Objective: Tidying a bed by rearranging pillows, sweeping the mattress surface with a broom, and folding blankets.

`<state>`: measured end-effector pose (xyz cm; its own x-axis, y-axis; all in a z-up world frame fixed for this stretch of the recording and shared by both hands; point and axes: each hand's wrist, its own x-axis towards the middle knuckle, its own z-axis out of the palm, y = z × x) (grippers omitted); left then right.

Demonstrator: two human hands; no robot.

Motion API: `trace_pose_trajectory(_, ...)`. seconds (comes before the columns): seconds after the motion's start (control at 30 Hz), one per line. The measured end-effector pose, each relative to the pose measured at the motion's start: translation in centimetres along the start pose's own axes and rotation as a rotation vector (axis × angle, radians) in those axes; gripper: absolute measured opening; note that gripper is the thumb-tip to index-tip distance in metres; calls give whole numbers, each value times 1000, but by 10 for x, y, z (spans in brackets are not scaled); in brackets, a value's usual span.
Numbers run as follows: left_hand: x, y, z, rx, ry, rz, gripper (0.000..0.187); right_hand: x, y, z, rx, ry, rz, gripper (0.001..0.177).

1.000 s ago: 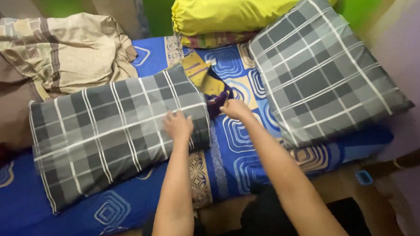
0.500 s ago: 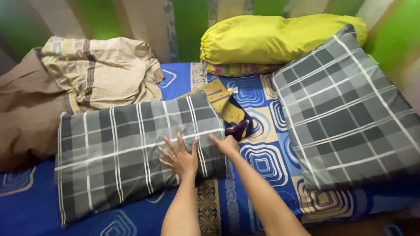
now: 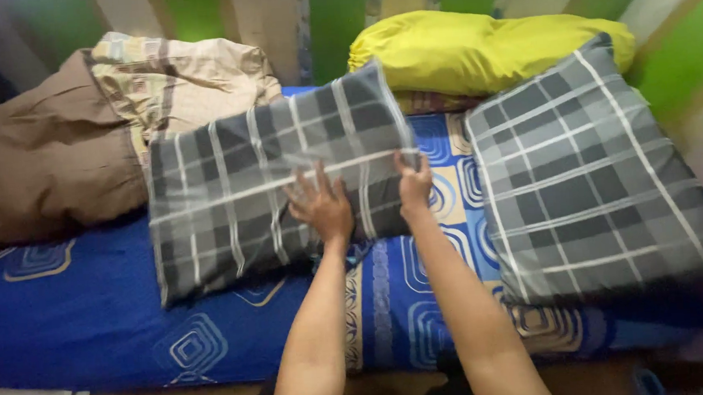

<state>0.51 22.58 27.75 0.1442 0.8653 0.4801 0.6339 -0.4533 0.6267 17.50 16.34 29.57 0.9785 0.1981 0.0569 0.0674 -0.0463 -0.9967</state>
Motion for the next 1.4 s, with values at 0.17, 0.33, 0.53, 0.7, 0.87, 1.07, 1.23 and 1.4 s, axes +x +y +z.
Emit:
trace_pose_trajectory(0.17,-12,49,28,15,-102,179,52,36,-2,-109,200,168,162,79)
trace_pose_trajectory(0.33,-73,-28,113,133,-247,103,60,32,101,-228,-204,-364,780,100)
trace_pose_trajectory(0.53,-88,-70,184,-77,-498,-669,77,139,315,-270,-883,-448,728,38)
trace_pose_trajectory(0.7,-55,-44,178,-226,-247,-577,75,101,201,-230,-833,142,303,64)
trace_pose_trajectory(0.87,-44,-28,183,-472,-320,-670,98,73,161,-205,-502,64,485,108)
trace_pose_trajectory(1.07,-27,-45,221,-553,-318,-834,97,71,134,-197,27,121,597,88)
trace_pose_trajectory(1.23,-33,-38,213,-568,-235,-862,79,137,250,-230,209,-42,597,69)
trace_pose_trajectory(1.4,-32,-24,205,-600,-142,-830,63,78,118,-217,430,78,498,49)
